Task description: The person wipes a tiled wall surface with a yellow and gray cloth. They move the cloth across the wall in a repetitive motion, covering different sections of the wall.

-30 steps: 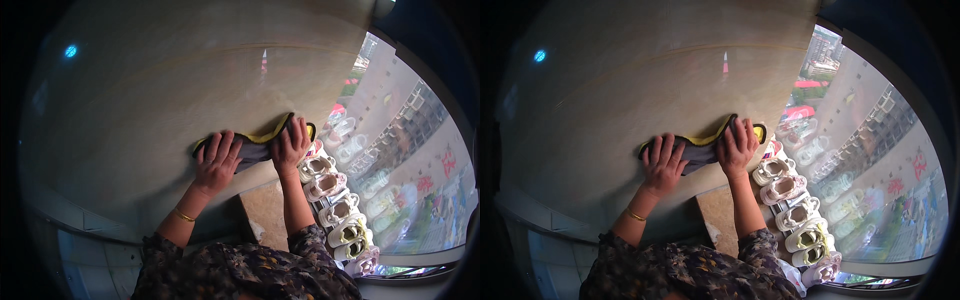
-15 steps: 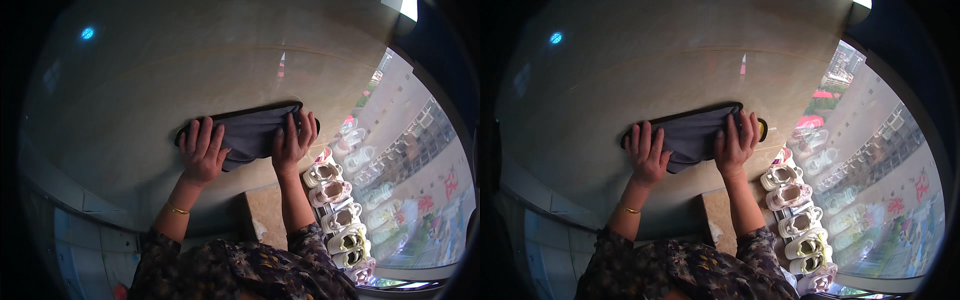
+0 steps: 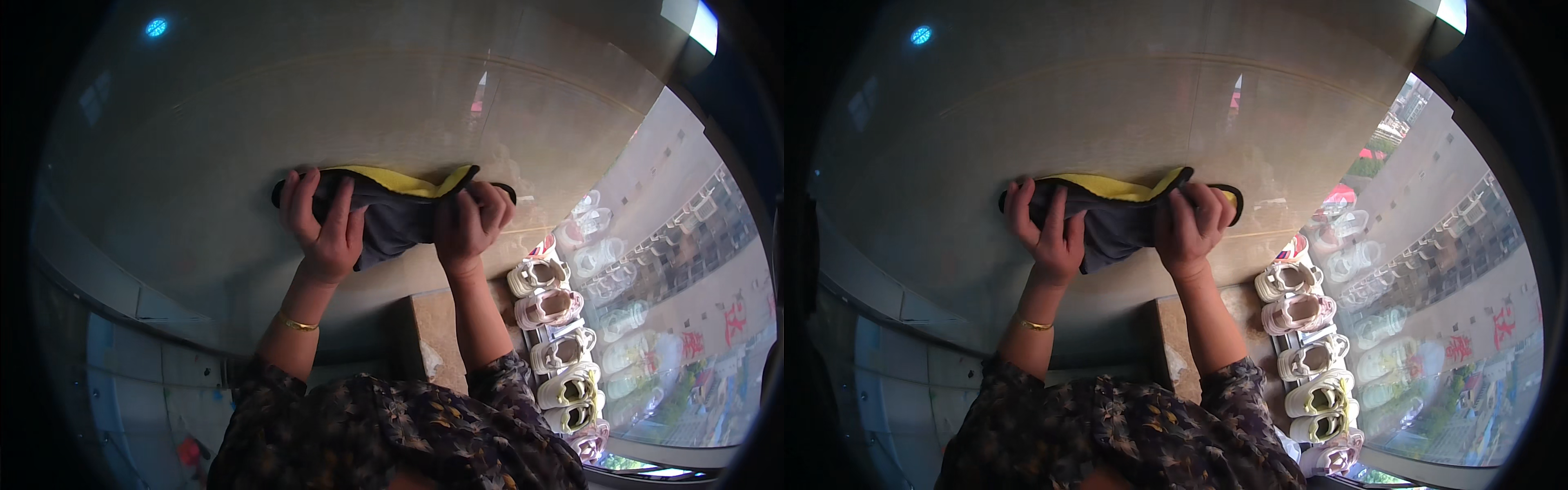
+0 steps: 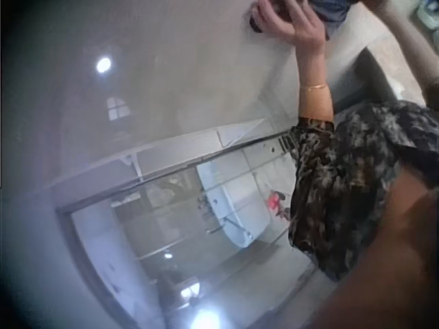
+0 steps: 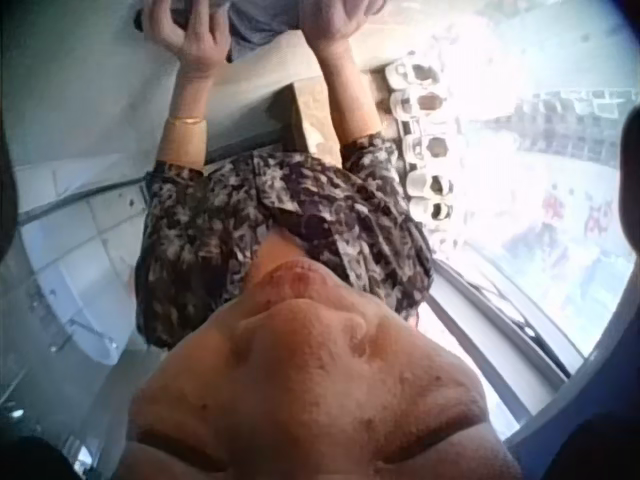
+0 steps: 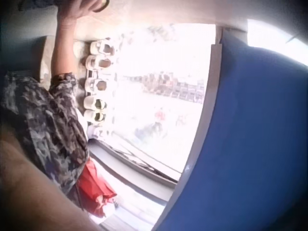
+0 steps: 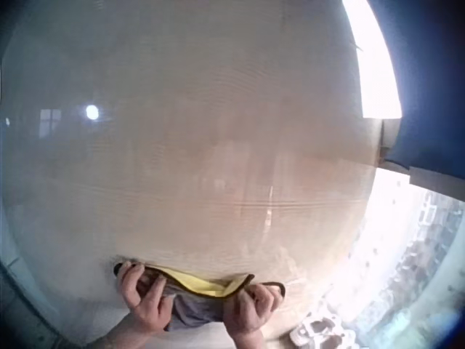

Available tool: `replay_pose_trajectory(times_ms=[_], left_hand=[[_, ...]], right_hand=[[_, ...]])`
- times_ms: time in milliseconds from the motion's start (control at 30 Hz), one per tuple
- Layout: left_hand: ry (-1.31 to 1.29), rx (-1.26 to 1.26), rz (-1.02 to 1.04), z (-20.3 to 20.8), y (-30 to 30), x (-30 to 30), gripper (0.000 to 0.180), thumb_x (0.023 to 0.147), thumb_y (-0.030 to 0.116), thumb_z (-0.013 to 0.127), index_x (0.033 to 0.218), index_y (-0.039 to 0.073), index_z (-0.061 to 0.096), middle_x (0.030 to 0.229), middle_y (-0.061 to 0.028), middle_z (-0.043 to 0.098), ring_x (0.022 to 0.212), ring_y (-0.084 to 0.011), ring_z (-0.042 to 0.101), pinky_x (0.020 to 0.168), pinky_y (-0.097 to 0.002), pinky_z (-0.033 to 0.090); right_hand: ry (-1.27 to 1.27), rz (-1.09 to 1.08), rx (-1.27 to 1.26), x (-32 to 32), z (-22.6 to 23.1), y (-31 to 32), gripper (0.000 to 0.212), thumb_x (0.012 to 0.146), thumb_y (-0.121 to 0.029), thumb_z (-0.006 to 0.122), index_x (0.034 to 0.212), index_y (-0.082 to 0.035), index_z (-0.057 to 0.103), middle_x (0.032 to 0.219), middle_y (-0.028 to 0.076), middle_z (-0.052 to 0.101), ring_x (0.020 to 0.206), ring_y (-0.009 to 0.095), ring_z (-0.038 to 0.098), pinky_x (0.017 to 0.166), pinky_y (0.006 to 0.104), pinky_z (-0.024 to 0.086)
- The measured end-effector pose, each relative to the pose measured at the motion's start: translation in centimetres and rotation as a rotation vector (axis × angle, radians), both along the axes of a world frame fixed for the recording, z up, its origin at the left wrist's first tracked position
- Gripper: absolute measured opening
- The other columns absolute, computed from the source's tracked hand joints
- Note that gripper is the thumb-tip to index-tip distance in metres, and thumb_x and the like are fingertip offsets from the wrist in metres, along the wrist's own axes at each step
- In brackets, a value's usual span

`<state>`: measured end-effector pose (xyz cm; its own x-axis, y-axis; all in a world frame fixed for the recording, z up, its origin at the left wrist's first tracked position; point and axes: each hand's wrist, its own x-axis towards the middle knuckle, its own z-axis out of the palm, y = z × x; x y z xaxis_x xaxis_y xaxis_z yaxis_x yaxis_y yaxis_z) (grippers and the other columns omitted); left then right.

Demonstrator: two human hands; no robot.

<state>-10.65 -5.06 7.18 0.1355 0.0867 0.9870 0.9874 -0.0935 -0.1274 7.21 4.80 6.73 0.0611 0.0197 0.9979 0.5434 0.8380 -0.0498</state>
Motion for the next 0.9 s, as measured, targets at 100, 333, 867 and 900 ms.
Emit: replay_pose_trajectory(times_ms=[100,333,867,900], left_hand=[[0.102,-0.074,-0.057,-4.5,-0.1,-0.5,0.023,0.089,0.014,0.067,0.11,0.005,0.07,0.136,-0.012,0.049,0.129,-0.0348,0.045,0.103,-0.043,0.044],[0.146,-0.24,0.098,-2.7,-2.0,-2.1,0.034,0.092,0.026,0.063,0.124,0.014,0.067,0.146,-0.0057,0.05,0.139,-0.0266,0.039,0.11,-0.0426,0.032],[-0.018,-0.195,0.187,-1.3,-1.2,-1.2,0.057,0.098,0.054,0.045,0.13,0.01,0.061,0.153,-0.0203,0.037,0.148,-0.0437,0.017,0.115,-0.0646,0.004],[-0.038,-0.205,0.168,-2.3,-0.9,-0.7,0.056,0.098,0.055,0.043,0.13,0.012,0.061,0.151,-0.0135,0.043,0.148,-0.0382,0.02,0.115,-0.0633,0.002]], right_hand=[[-0.271,0.151,0.117,-1.1,-3.8,-0.7,0.024,0.07,-0.004,0.07,0.093,-0.01,0.069,0.11,0.007,0.064,0.097,0.024,0.059,0.077,0.0344,0.046],[-0.095,0.038,0.039,0.9,-0.5,0.7,0.037,0.069,0.003,0.066,0.104,-0.008,0.071,0.114,0.013,0.063,0.102,0.031,0.059,0.081,0.0377,0.048],[-0.149,0.029,-0.025,-2.9,0.4,-1.7,0.035,0.084,-0.014,0.06,0.116,-0.003,0.068,0.134,0.014,0.059,0.131,0.038,0.047,0.106,0.0462,0.03],[-0.257,-0.003,0.014,-3.6,-0.7,-2.1,0.034,0.084,-0.013,0.057,0.115,-0.005,0.068,0.135,0.011,0.06,0.131,0.034,0.049,0.102,0.0443,0.035]])
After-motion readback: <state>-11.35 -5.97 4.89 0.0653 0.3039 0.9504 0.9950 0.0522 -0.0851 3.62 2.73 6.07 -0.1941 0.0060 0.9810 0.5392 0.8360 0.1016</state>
